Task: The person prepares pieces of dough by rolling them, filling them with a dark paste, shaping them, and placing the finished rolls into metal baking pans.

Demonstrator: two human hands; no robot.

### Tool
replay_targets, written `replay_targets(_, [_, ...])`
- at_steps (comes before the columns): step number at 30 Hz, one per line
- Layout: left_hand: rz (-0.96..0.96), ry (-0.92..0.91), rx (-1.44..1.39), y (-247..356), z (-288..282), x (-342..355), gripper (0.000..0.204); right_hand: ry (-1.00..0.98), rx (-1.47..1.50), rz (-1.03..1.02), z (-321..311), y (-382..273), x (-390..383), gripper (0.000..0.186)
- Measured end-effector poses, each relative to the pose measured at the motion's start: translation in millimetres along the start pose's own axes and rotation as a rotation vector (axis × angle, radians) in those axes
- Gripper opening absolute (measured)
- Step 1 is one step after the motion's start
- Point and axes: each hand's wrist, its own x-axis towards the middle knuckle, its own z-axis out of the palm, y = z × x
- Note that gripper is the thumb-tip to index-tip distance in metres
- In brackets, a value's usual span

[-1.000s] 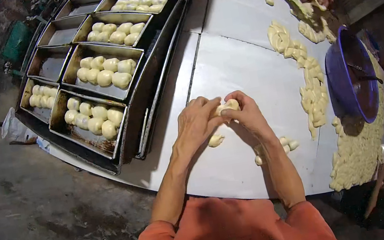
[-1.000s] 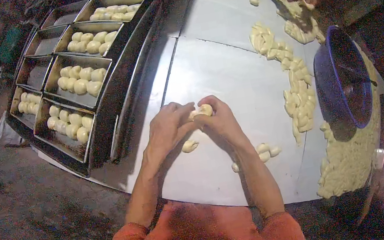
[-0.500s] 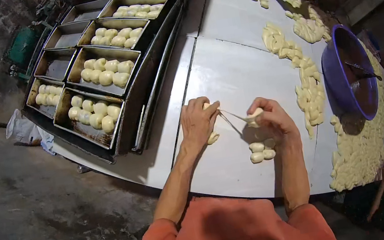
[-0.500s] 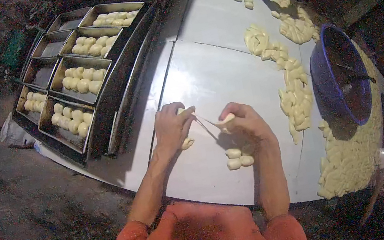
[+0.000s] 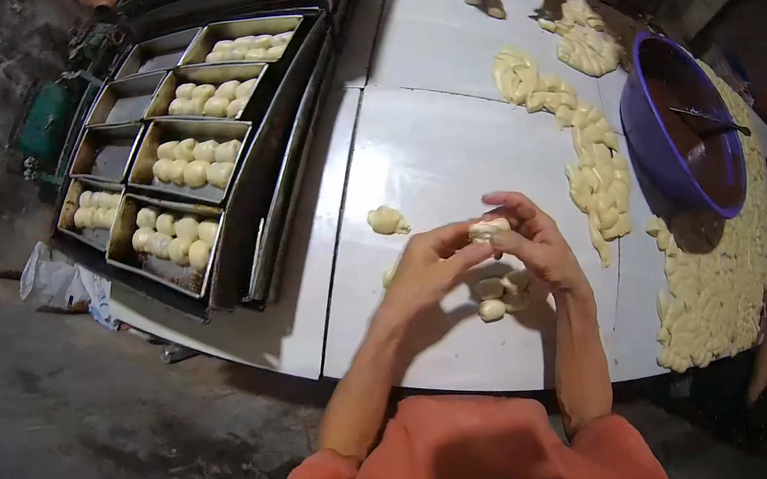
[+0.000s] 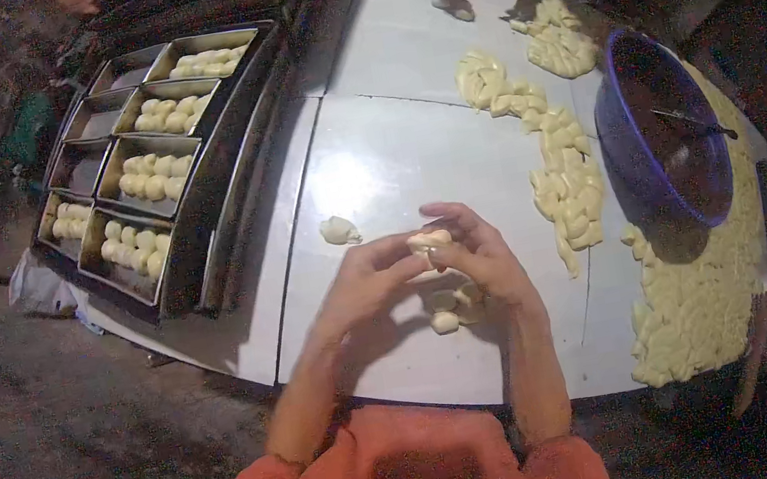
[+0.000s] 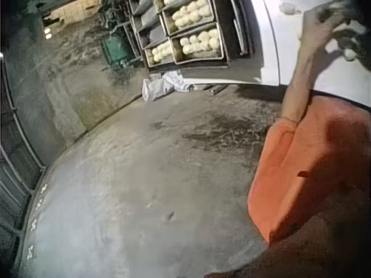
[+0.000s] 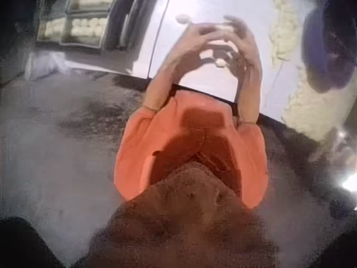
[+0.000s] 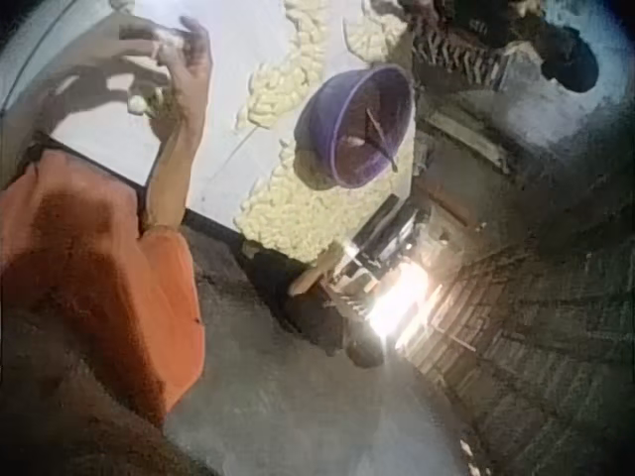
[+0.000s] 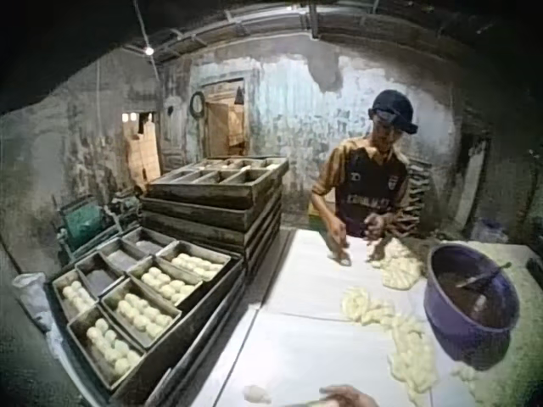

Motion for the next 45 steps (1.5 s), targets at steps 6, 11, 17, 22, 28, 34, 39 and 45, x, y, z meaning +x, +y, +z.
replay_targets(6, [0.105, 0.232, -0.168, -27, 25, 6, 0.025, 0.231, -0.328, 0.007, -6, 3, -7, 0.049])
replay_targets(11, [0.131, 0.192, -0.091, -41, 42, 14, 0.050, 0.206, -0.061, -0.047, -36, 15, -13, 0.018])
replay_targets(17, [0.857, 0.420, 0.708, -52, 67, 48, 0.079, 0.290, 0.159, -0.162, -42, -4, -29, 0.033])
replay_targets(22, [0.928, 0.166, 0.166, -70, 134, 78, 0.066, 0.158, 0.622, -0.197, -58, -4, -43, 0.029])
replay_targets(28, [0.543, -0.043, -0.176, -94, 175, 89, 0.076, 0.271, 0.474, -0.183, -92, -38, -51, 0.018])
replay_targets(34, [-0.017, -0.093, -0.163, -77, 166, 70, 0.073, 0.524, 0.035, -0.549, -223, -98, -38, 0.019])
replay_targets(39, [-0.006, 0.061, 0.140, -45, 127, 64, 0.047, 0.640, -0.411, -0.328, -342, -155, -21, 0.024])
replay_targets(45, [-0.030, 0.047, 0.238, -40, 117, 57, 0.047, 0.234, -1.187, 0.122, -443, -104, 53, 0.024])
